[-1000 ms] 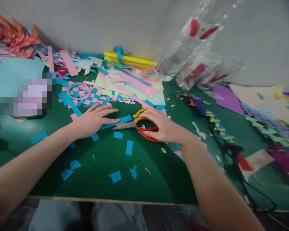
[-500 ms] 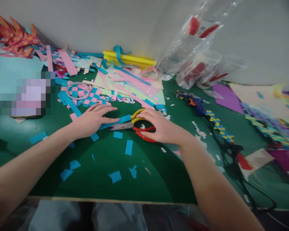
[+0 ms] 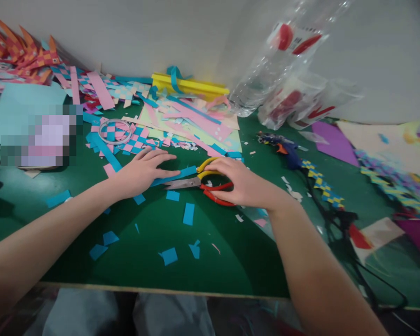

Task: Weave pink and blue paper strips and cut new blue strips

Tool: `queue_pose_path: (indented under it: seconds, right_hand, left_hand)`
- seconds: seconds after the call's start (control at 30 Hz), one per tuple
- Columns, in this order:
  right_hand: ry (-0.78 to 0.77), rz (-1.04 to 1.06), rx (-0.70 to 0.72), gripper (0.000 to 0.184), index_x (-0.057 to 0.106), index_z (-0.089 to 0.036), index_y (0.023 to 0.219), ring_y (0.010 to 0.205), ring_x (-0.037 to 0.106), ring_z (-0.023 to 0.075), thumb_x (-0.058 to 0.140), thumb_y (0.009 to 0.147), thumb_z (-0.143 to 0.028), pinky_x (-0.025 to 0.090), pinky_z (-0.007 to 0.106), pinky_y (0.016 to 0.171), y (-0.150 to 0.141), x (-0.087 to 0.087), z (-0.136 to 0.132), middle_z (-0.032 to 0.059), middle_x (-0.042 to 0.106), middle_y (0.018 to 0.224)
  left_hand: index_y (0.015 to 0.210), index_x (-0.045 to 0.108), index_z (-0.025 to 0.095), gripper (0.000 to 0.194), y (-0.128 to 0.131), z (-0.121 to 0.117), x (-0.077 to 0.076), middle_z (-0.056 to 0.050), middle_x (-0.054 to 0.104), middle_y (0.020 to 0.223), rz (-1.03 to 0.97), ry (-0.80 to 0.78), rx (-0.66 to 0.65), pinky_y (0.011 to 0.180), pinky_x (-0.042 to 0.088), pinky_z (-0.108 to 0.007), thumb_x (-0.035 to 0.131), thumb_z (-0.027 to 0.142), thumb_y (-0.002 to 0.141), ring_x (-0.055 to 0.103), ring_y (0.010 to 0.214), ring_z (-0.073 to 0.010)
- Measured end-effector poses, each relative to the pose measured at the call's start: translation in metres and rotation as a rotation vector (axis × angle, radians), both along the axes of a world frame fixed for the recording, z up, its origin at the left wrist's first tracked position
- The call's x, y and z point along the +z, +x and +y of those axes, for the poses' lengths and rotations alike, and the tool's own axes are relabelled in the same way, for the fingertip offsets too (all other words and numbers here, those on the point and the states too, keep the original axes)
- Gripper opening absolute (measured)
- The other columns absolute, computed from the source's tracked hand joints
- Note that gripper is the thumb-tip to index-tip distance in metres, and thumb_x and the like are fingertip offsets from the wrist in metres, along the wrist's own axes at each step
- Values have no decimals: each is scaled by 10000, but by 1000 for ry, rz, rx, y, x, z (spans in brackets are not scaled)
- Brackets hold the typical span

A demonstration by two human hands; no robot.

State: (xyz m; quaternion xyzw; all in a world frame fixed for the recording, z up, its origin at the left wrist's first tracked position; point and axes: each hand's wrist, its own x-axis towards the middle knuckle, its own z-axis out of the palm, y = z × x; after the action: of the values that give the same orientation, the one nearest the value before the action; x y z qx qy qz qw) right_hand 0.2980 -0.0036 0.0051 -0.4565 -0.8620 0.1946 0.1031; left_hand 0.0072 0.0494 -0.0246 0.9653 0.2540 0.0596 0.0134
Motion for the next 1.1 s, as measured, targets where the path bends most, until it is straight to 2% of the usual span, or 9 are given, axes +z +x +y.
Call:
queue_pose_path:
  seconds: [0.3,0.4,0.5,0.7,0.9,1.1]
  right_hand:
    - [-80,-27,-94,394,563,-268,1134,1213,508,291,612,773,-418,381,500,1025,15,5,0,67,563,1295]
    - [-140,-55,-131,448,546,-270,1169,1186,519,302,607,768,-462,400,503,1001,16,6,-1,70,563,1287]
    - [-146,-80,-141,456,544,-266,1162,1211,496,311,602,766,-484,368,524,1023,15,7,-2,73,557,1294]
    - [-81,-63,-102,421,541,-260,1158,1237,476,293,586,795,-469,342,511,1051,10,6,-1,79,534,1319]
    - [-47,-87,-92,419,532,-269,1193,1267,435,323,558,832,-480,333,545,1042,7,2,1,89,511,1337]
    - [15,-66,-56,409,514,-281,1211,1255,445,328,556,842,-452,326,572,1034,3,-3,3,102,505,1324]
  left_hand:
    - [1297,548,347,571,24,16,-3,-41,448,1431,-80,59,-108,1105,262,-499,399,-8,875,330,1353,-234]
    - [1209,626,290,508,24,19,0,-58,537,1348,-115,97,-106,1082,295,-477,392,-12,874,401,1301,-232]
    - [1157,657,255,445,18,18,4,-73,591,1277,-122,119,-106,1065,319,-470,382,18,898,428,1279,-238]
    - [1288,565,273,592,4,16,3,-75,484,1405,-51,32,-89,1066,337,-510,353,-44,836,311,1362,-279]
    - [1277,584,287,570,4,18,2,-90,475,1401,-80,-39,-90,1065,336,-530,347,-23,861,306,1366,-286]
    - [1285,571,339,585,4,22,1,-57,468,1417,-112,-59,-112,1087,304,-531,345,-8,872,298,1375,-270]
